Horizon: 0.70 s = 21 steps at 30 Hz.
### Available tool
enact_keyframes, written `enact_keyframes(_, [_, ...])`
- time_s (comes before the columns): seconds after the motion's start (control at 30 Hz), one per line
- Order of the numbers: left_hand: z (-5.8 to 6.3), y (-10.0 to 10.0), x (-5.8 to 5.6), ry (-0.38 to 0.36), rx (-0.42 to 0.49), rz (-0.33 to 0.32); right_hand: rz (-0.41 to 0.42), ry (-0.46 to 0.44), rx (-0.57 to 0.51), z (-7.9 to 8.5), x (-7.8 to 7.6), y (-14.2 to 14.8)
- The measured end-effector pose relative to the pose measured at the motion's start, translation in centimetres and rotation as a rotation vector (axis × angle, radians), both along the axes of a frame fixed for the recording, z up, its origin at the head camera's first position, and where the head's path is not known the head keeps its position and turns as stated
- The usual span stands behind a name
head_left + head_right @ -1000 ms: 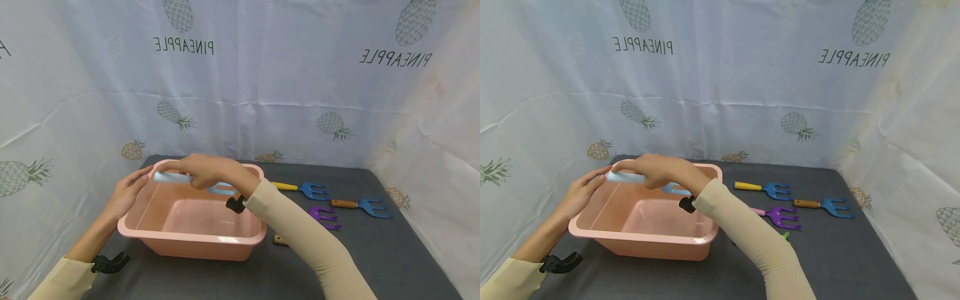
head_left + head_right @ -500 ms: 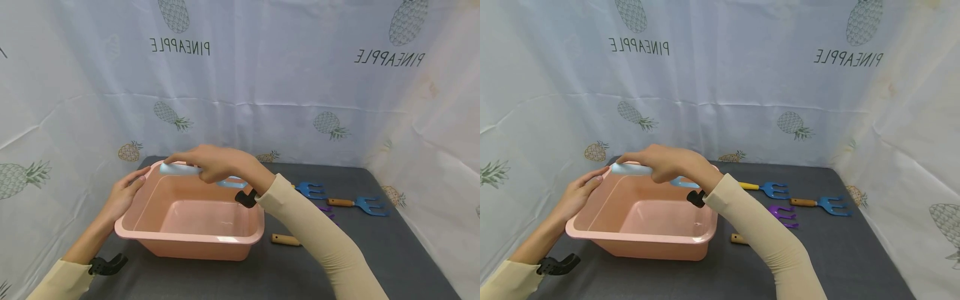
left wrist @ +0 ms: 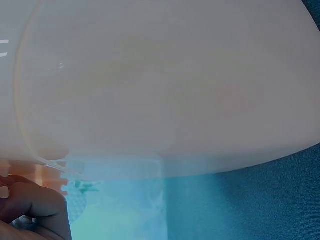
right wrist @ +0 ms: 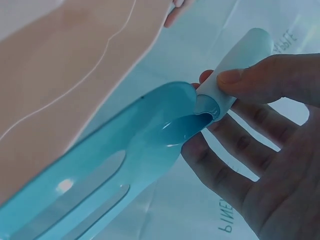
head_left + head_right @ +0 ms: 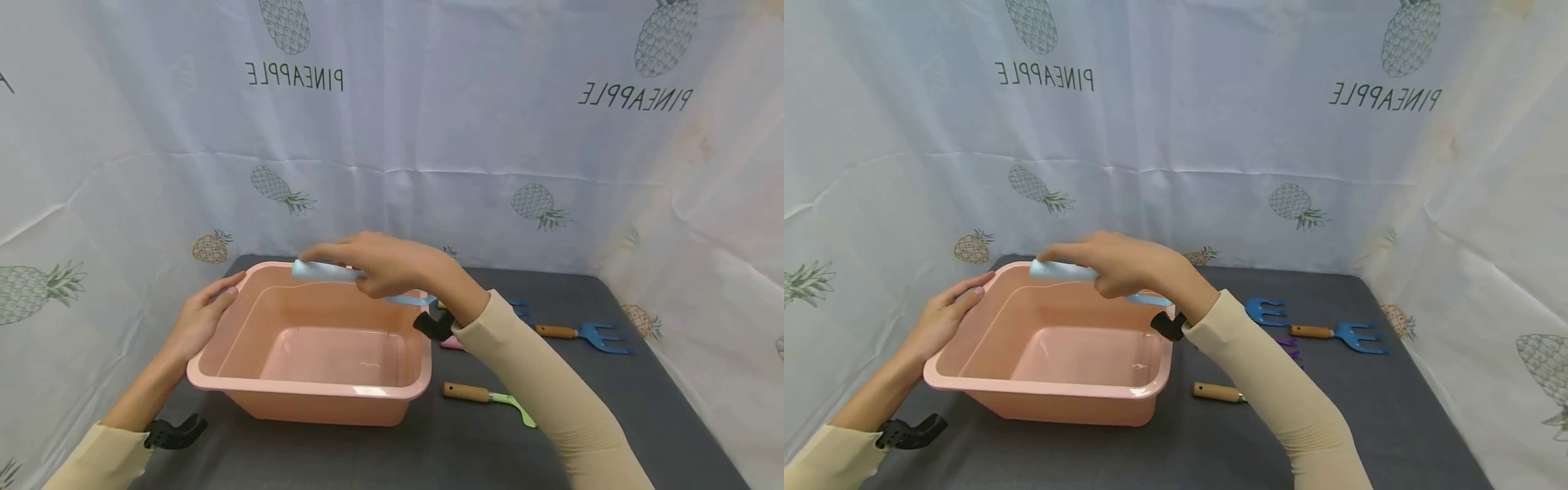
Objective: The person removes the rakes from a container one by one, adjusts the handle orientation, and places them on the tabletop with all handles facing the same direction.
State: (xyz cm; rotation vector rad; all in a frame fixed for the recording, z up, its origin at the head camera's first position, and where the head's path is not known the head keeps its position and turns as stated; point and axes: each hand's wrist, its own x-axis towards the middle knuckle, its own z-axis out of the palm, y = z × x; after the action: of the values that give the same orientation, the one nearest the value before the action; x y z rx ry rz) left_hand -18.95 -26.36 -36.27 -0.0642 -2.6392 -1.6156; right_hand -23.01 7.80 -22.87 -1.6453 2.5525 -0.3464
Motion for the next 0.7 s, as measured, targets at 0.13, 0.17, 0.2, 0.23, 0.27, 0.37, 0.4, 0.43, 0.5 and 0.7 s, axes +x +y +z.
enact_keyframes(0.13, [0.1, 0.0, 0.0, -0.015, 0.005, -0.005, -0.016, 0.008, -0.006, -0.2, 0.1, 1.4])
enact_keyframes(0.17, [0.1, 0.0, 0.0, -0.016, 0.000, -0.008, -0.023, 0.007, -0.005, -0.3, 0.2, 1.8])
enact_keyframes(0.2, [0.1, 0.0, 0.0, -0.014, -0.004, -0.008, -0.034, 0.002, -0.005, -0.3, 0.2, 2.1])
enact_keyframes(0.23, [0.1, 0.0, 0.0, -0.016, 0.001, -0.009, -0.046, -0.003, -0.004, -0.4, 0.2, 2.5])
enact_keyframes(0.27, [0.1, 0.0, 0.0, -0.017, 0.003, -0.005, -0.057, -0.006, -0.003, -0.4, 0.2, 2.8])
enact_keyframes(0.37, [0.1, 0.1, -0.1, -0.006, -0.003, 0.000, -0.084, -0.019, 0.001, -0.7, 0.2, 3.9])
enact_keyframes(0.4, [0.1, 0.0, -0.1, -0.005, -0.003, 0.001, -0.091, -0.024, 0.001, -0.8, 0.2, 4.2])
enact_keyframes(0.43, [0.1, 0.0, 0.0, -0.006, -0.003, 0.002, -0.098, -0.027, 0.002, -0.8, 0.2, 4.6])
enact_keyframes(0.5, [0.1, 0.0, 0.0, -0.007, -0.003, 0.002, -0.112, -0.036, 0.000, -1.0, 0.3, 5.4])
enact_keyframes(0.7, [0.1, 0.0, 0.0, -0.014, -0.001, 0.004, -0.139, -0.056, 0.000, -1.5, 0.3, 7.9])
